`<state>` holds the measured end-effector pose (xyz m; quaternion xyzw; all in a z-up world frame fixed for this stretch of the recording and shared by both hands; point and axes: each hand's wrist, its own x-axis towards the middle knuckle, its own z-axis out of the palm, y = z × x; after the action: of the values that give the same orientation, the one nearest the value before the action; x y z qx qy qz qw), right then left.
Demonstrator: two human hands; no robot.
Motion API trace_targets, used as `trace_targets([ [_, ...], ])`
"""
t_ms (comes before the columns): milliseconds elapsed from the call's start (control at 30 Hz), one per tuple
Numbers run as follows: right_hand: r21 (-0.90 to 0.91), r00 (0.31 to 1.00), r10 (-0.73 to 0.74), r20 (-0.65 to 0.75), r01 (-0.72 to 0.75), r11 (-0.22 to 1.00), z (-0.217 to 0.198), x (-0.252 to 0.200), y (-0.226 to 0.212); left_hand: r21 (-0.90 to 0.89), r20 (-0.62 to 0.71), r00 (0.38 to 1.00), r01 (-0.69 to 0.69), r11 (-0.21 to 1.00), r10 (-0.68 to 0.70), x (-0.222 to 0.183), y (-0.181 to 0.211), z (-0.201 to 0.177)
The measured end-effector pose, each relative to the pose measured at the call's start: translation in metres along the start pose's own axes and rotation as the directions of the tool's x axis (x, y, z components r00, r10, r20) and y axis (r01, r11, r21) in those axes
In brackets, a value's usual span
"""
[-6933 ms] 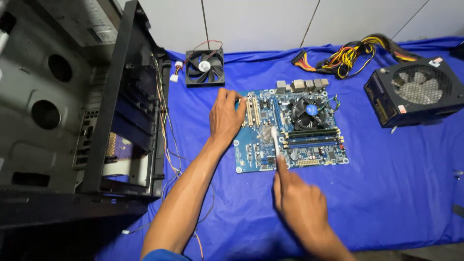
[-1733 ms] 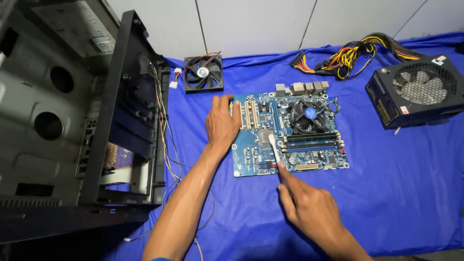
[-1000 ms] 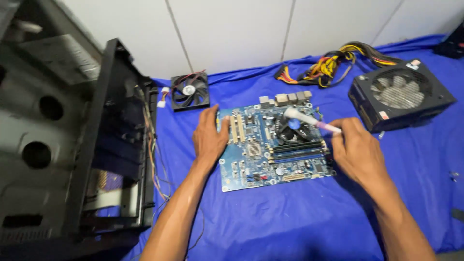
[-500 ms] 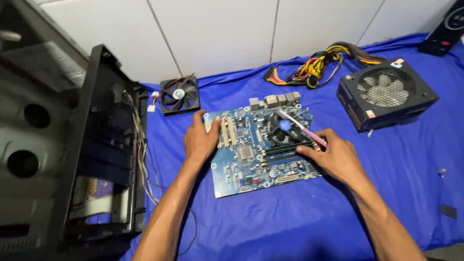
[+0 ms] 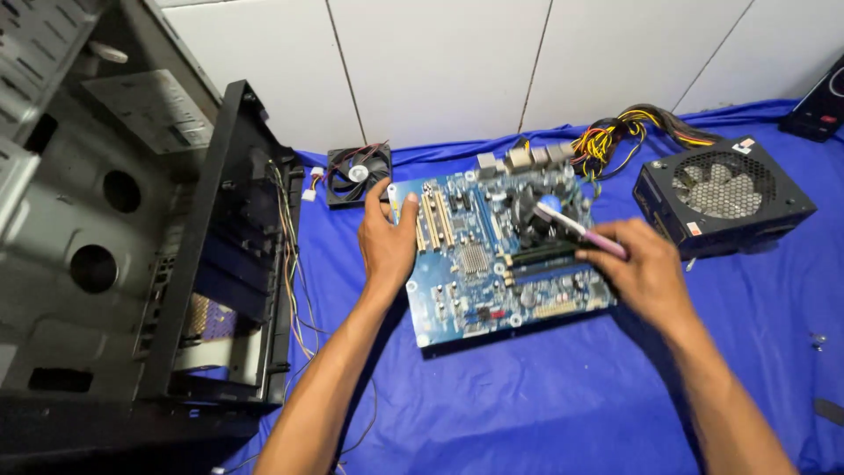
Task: Cleaning a motherboard with a toothbrush and installing it into a PC case
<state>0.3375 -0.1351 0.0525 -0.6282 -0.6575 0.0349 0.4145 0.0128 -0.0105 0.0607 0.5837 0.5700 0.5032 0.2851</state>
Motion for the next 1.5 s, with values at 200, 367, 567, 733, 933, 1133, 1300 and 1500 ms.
trace_targets([
  [200, -0.062, 0.997, -0.072, -0.02, 0.071, 0.996, 0.026, 0.032, 0.043, 0.074, 0.054, 0.991, -0.124, 0.99, 0.12, 0.017, -0.048, 0.012],
  [367, -0.005, 0.998, -0.061, -0.024, 0.061, 0.998, 0.045, 0.018, 0.045, 0.089, 0.103, 0.983, -0.161, 0.983, 0.151, 0.014, -0.064, 0.021],
  [567, -0.019, 0.998, -0.052, -0.031, 0.052, 0.998, 0.044, 0.006, 0.04, 0.014, 0.117, 0.963, -0.245, 0.97, 0.241, 0.004, -0.055, 0.015],
  [733, 0.056, 0.997, -0.057, -0.059, 0.061, 0.997, 0.038, -0.006, 0.031, 0.005, 0.095, 0.947, -0.309, 0.951, 0.307, 0.006, -0.044, 0.01],
  [933, 0.055, 0.996, -0.062, -0.064, 0.066, 0.996, 0.038, -0.004, 0.032, 0.118, 0.164, 0.96, -0.248, 0.961, 0.228, 0.007, -0.064, 0.023],
  [1133, -0.07, 1.0, -0.021, 0.009, 0.022, 0.997, 0.022, -0.001, 0.002, 0.228, 0.127, 0.956, -0.288, 0.93, 0.264, -0.008, -0.042, 0.017],
  [1300, -0.289, 0.992, -0.087, 0.086, 0.108, 0.951, 0.013, -0.007, -0.018, 0.247, 0.148, 0.945, -0.32, 0.915, 0.29, -0.011, -0.049, 0.019],
  [1500, -0.111, 0.989, -0.121, 0.081, 0.13, 0.985, 0.016, -0.009, -0.073, 0.33, 0.125, 0.934, -0.356, 0.874, 0.333, -0.015, -0.036, 0.02],
])
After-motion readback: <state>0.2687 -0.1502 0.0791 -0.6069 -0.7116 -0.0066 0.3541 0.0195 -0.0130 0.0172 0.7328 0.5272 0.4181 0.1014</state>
